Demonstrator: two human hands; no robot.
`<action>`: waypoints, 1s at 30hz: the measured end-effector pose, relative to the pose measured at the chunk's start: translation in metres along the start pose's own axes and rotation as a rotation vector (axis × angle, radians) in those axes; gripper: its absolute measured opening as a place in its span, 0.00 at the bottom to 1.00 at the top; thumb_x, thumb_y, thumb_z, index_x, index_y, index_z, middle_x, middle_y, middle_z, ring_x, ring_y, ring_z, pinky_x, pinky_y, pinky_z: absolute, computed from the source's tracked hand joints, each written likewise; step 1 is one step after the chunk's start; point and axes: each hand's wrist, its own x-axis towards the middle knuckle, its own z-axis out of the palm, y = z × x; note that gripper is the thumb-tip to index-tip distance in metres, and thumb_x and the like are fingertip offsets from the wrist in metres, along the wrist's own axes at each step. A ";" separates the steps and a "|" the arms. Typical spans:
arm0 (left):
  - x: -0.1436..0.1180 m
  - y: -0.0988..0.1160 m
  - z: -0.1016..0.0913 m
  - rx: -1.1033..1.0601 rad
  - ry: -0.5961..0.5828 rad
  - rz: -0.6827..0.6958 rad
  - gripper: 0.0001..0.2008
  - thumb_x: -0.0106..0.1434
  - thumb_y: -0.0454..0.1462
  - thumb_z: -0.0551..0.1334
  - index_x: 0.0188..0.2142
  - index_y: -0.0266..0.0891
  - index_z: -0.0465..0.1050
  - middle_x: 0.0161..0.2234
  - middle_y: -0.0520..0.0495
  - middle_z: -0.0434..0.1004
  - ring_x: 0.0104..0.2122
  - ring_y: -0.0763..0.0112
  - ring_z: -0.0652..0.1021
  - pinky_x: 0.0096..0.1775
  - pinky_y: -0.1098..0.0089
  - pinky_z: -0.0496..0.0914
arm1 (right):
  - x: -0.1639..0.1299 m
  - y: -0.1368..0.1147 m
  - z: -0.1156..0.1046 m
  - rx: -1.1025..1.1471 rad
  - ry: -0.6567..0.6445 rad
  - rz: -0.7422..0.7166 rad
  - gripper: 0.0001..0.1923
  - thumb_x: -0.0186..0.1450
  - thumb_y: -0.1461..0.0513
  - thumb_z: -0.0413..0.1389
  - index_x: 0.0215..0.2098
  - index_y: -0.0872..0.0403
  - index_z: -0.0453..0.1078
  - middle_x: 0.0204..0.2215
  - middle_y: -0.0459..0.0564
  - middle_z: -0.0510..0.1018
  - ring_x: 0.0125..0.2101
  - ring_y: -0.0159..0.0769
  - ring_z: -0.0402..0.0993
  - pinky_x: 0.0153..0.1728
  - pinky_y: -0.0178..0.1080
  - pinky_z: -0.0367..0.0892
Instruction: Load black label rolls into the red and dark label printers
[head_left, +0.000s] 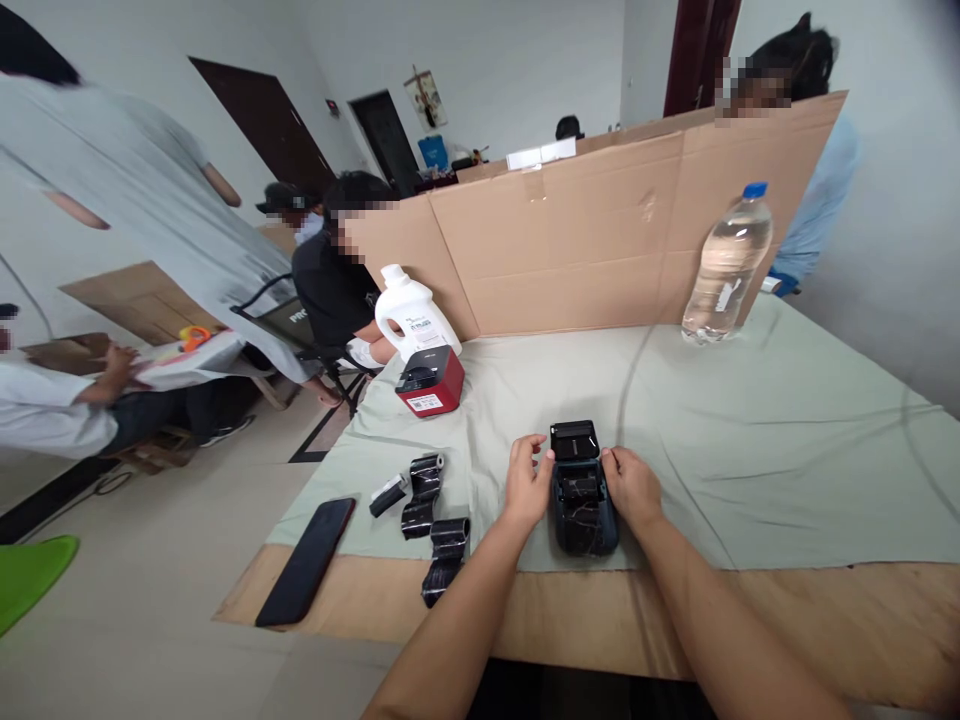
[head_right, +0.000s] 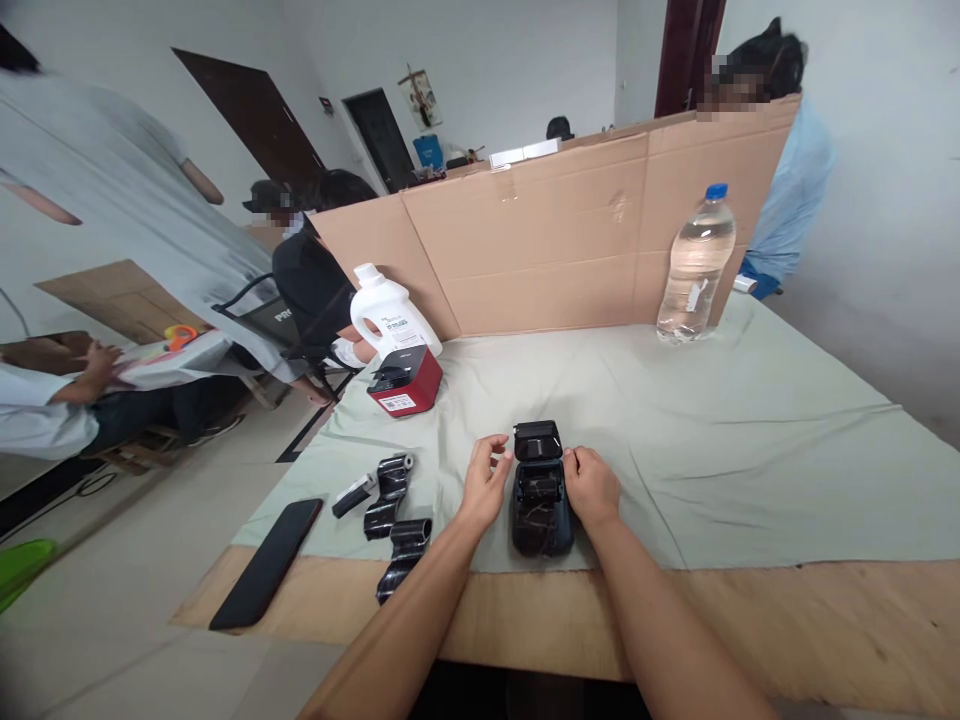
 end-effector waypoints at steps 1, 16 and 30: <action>-0.001 -0.005 0.002 -0.085 0.009 -0.041 0.18 0.65 0.46 0.55 0.50 0.39 0.67 0.50 0.39 0.69 0.50 0.60 0.71 0.49 0.59 0.66 | 0.000 0.000 0.000 0.010 -0.003 -0.002 0.19 0.70 0.56 0.42 0.31 0.53 0.71 0.35 0.50 0.77 0.32 0.33 0.68 0.29 0.35 0.49; -0.005 -0.020 -0.001 0.009 0.005 -0.049 0.18 0.61 0.49 0.58 0.43 0.39 0.72 0.43 0.41 0.73 0.46 0.59 0.71 0.51 0.57 0.65 | 0.000 -0.001 -0.008 0.009 -0.022 -0.077 0.24 0.70 0.52 0.39 0.31 0.53 0.72 0.34 0.54 0.78 0.37 0.40 0.71 0.38 0.37 0.59; -0.010 -0.001 -0.006 -0.230 -0.375 -0.113 0.29 0.66 0.54 0.48 0.55 0.39 0.69 0.54 0.41 0.71 0.55 0.58 0.69 0.58 0.58 0.60 | -0.011 -0.008 -0.004 0.760 -0.197 -0.103 0.24 0.63 0.42 0.47 0.38 0.52 0.69 0.35 0.49 0.76 0.36 0.37 0.71 0.36 0.36 0.66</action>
